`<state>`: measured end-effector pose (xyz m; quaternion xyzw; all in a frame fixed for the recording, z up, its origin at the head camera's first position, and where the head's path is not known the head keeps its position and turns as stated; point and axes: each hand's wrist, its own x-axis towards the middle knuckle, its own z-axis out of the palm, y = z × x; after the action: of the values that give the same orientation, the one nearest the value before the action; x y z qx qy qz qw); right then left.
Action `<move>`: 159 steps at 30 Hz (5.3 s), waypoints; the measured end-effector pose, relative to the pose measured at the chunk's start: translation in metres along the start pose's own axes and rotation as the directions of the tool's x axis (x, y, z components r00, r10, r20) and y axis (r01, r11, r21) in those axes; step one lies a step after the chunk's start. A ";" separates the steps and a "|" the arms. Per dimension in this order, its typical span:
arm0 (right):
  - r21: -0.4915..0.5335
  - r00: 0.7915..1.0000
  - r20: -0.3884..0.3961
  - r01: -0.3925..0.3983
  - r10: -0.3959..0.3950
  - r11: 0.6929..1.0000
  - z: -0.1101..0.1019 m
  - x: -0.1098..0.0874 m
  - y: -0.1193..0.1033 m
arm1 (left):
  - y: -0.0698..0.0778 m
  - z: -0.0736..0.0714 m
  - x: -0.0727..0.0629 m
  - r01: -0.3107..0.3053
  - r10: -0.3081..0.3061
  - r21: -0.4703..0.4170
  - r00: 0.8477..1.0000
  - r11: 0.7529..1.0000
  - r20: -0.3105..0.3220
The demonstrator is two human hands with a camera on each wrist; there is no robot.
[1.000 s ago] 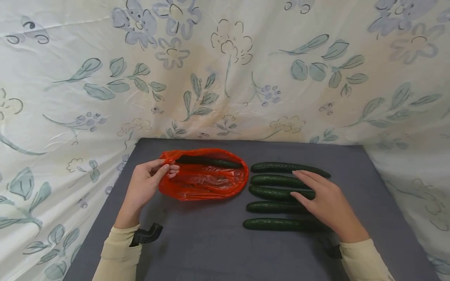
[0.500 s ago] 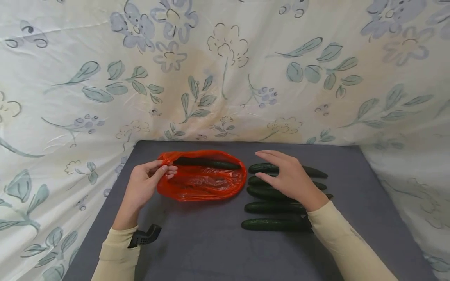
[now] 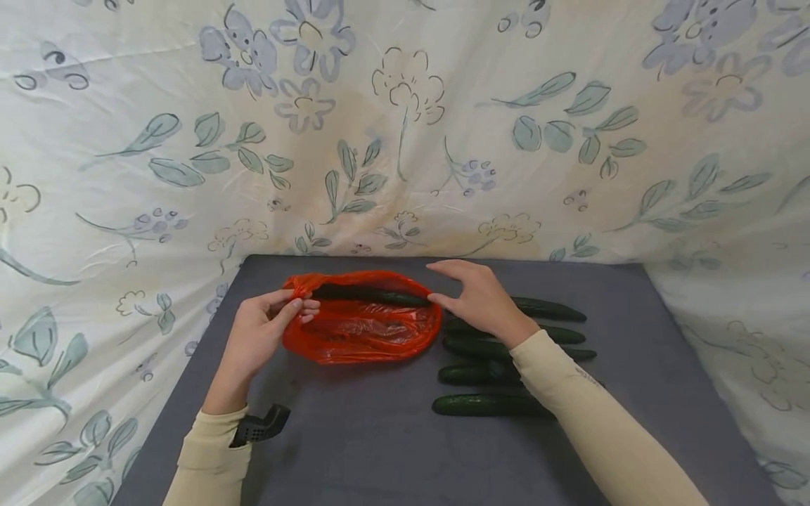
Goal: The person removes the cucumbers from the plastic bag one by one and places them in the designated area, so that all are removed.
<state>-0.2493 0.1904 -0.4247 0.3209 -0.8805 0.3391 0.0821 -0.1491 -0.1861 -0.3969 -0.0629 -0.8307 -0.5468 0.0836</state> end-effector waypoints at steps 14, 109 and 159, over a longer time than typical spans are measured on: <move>-0.019 0.996 0.085 -0.021 0.022 1.000 0.031 0.032 0.001 | 0.001 0.004 0.001 0.000 0.000 -0.011 1.000 1.000 0.005; -0.286 0.973 0.232 0.051 0.017 0.957 0.094 0.067 -0.007 | -0.005 0.014 0.003 0.005 -0.004 -0.078 1.000 0.997 0.011; -0.161 0.991 0.128 0.055 -0.034 0.985 -0.009 -0.032 0.008 | -0.002 0.012 0.000 0.043 -0.045 -0.077 0.999 0.996 -0.020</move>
<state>-0.2297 0.2166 -0.4336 0.3531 -0.9015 0.2427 0.0606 -0.1505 -0.1761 -0.4030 -0.0419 -0.8093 -0.5806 0.0783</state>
